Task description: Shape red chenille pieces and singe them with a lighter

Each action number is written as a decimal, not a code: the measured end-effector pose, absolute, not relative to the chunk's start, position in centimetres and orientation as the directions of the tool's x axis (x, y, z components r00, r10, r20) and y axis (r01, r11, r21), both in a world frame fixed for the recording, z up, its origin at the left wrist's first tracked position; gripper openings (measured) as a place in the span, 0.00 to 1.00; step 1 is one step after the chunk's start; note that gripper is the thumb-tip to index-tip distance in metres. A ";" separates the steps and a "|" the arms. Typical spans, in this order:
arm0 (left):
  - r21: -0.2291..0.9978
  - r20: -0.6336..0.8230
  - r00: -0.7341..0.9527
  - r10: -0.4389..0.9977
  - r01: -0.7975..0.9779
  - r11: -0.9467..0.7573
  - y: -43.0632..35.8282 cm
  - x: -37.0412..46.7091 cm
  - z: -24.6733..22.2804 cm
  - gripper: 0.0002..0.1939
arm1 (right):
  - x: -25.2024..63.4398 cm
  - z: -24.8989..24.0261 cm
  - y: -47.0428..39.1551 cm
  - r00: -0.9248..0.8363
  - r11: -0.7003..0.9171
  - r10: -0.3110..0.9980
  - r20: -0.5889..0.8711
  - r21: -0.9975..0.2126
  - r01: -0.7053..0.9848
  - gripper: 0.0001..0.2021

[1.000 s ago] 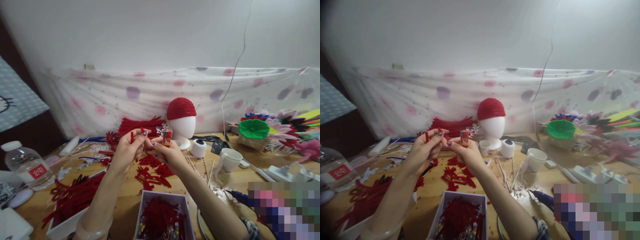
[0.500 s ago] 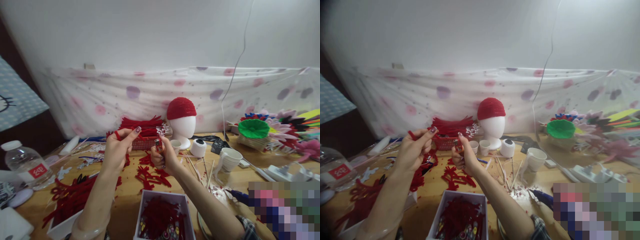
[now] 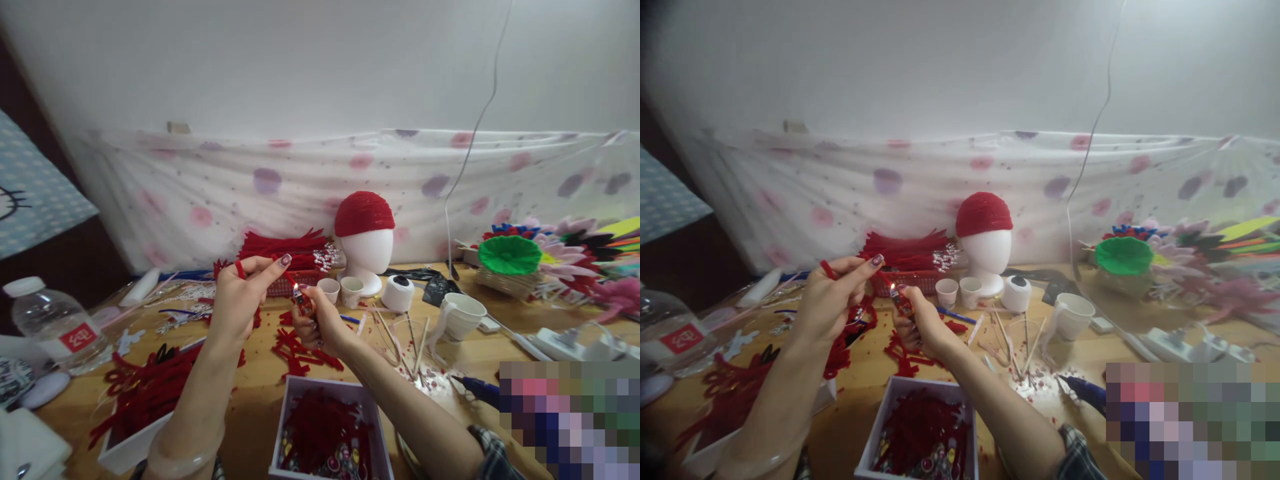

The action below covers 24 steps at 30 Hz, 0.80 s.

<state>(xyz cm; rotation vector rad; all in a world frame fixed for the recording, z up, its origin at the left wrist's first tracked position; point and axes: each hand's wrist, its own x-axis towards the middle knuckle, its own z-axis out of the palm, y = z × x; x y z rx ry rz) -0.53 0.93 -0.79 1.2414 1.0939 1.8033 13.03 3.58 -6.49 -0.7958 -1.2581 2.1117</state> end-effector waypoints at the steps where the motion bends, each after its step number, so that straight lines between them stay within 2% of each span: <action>1: 0.908 0.372 -0.318 0.872 -0.069 -0.413 0.9 -0.5 -0.8 0.16 | 13.0 -6.5 3.5 -0.680 -0.413 0.701 -0.216 -0.900 -0.140 0.26; 6: 0.910 0.374 -0.319 0.871 -0.057 -0.412 0.9 -0.7 -0.8 0.16 | 13.3 -5.9 3.3 -0.681 -0.381 0.715 -0.157 -0.904 -0.191 0.28; 11: 0.911 0.369 -0.291 0.883 -0.074 -0.405 0.9 -0.6 -1.0 0.16 | 13.3 -5.5 3.2 -0.653 -0.395 0.725 -0.218 -0.909 -0.135 0.26; 17: 0.912 0.362 -0.300 0.882 -0.083 -0.402 0.8 -0.4 -0.8 0.17 | 13.5 -5.2 3.1 -0.667 -0.379 0.724 -0.176 -0.910 -0.171 0.28; 22: 0.889 0.372 -0.367 0.853 -0.124 -0.441 0.9 -0.4 -0.6 0.16 | 14.1 -4.7 3.4 -0.636 -0.358 0.764 -0.109 -0.891 -0.278 0.32; 24: 0.863 0.441 -0.384 0.811 -0.066 -0.501 0.9 -0.5 -0.8 0.15 | 14.2 -4.5 3.4 -0.577 -0.289 0.816 -0.034 -0.889 -0.356 0.32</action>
